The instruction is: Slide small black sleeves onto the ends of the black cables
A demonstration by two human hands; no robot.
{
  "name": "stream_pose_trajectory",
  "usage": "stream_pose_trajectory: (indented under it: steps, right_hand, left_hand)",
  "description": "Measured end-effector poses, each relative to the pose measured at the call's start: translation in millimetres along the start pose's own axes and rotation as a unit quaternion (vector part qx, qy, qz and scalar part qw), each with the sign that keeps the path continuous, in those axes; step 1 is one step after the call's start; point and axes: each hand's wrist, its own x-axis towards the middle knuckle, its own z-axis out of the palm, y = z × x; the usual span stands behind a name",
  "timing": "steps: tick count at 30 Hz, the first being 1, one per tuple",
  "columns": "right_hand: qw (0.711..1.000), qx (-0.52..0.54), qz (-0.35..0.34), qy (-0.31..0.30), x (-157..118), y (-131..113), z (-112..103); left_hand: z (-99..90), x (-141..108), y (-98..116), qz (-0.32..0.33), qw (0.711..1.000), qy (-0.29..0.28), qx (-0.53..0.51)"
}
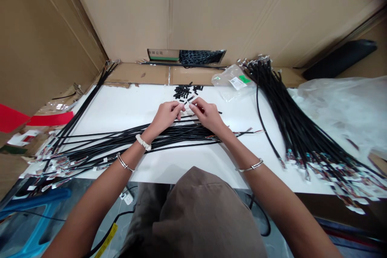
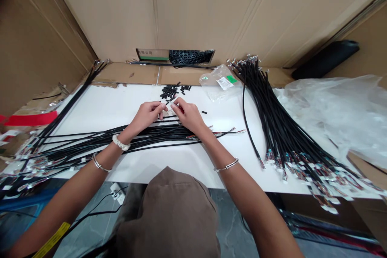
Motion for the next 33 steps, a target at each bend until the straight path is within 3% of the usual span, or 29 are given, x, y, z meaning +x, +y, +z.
stream_pose_trajectory:
  steps: [10,18,33]
  right_hand:
    - [0.999,0.035,0.014,-0.004,1.2,1.0,0.5]
    - [1.000,0.006,0.015,-0.010,0.0,2.6,-1.8]
    - [0.998,-0.054,-0.007,-0.017,1.2,-1.9,-3.7]
  left_hand:
    - [5.9,2.0,-4.9,-0.046,0.996,0.006,-0.078]
    - [6.3,2.8,-6.0,-0.054,0.993,0.014,-0.109]
    - [9.0,-0.5,-4.1,-0.009,0.998,0.040,-0.046]
